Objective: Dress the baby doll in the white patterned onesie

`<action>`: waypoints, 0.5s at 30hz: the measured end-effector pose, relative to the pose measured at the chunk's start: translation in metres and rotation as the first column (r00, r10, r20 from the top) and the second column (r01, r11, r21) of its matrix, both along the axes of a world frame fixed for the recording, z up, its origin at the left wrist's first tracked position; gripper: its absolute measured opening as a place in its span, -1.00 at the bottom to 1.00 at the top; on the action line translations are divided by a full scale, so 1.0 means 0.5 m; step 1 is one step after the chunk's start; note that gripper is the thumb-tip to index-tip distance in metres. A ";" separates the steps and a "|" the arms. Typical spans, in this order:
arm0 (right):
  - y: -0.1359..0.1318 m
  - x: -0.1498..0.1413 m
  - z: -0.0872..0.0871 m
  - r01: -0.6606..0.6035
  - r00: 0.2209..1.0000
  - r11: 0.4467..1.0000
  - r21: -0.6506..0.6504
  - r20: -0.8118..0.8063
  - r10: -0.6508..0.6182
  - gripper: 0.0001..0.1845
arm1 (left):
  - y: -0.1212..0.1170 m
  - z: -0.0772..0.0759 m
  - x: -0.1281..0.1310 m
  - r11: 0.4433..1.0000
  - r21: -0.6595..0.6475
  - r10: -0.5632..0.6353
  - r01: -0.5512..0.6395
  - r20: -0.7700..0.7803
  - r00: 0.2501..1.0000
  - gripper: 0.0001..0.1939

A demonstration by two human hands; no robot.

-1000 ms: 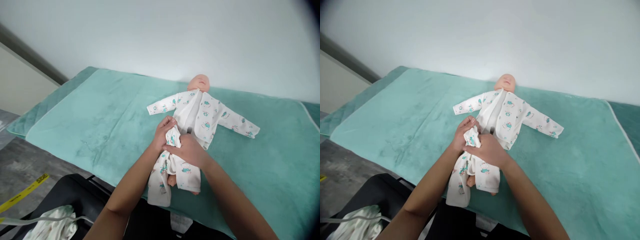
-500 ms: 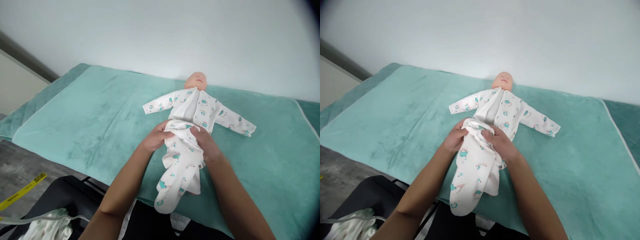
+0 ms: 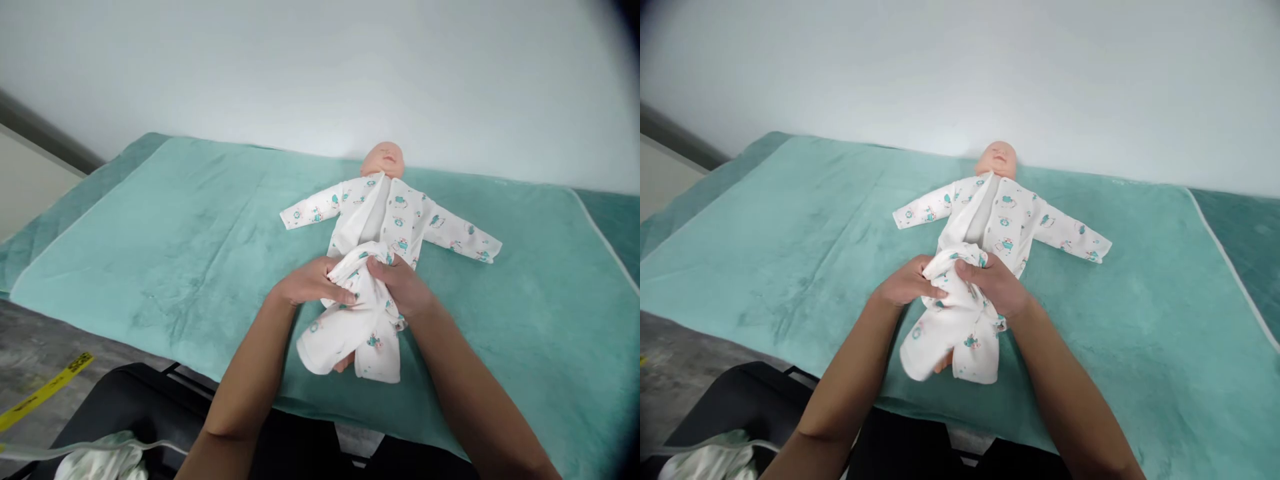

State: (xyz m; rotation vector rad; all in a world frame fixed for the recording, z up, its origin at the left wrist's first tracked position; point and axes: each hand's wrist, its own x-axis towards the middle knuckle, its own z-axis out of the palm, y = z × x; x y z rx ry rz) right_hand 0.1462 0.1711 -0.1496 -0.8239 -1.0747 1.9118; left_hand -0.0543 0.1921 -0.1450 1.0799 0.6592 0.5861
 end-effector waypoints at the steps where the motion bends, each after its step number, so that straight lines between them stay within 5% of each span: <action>1: 0.002 0.004 0.005 -0.044 0.997 0.999 0.022 0.066 0.042 -0.55 | -0.002 -0.006 0.004 0.996 -0.016 0.089 -0.088 0.057 0.994 -0.66; 3: 0.005 0.013 0.021 -0.199 0.959 0.978 0.068 0.219 0.179 -0.62 | -0.010 -0.017 0.019 0.957 -0.079 0.288 -0.278 0.190 0.939 -0.66; 6: 0.004 0.019 0.039 -0.439 0.860 0.895 0.082 0.327 0.392 -0.59 | -0.024 -0.023 0.041 0.907 -0.166 0.419 -0.387 0.257 0.871 -0.65; 8: 0.001 0.016 0.038 -0.408 0.897 0.909 0.087 0.226 0.380 -0.54 | -0.030 -0.018 0.046 0.904 -0.177 0.422 -0.388 0.231 0.877 -0.61; 12: -0.005 0.007 0.009 -0.116 0.985 0.992 0.060 -0.120 0.122 -0.48 | -0.030 0.004 0.025 0.977 -0.087 0.205 -0.194 0.141 0.969 -0.43; 15: -0.005 0.007 -0.006 -0.092 0.986 0.995 0.037 -0.137 0.097 -0.50 | -0.025 0.009 0.007 1.000 -0.001 -0.020 0.020 0.020 1.000 -0.53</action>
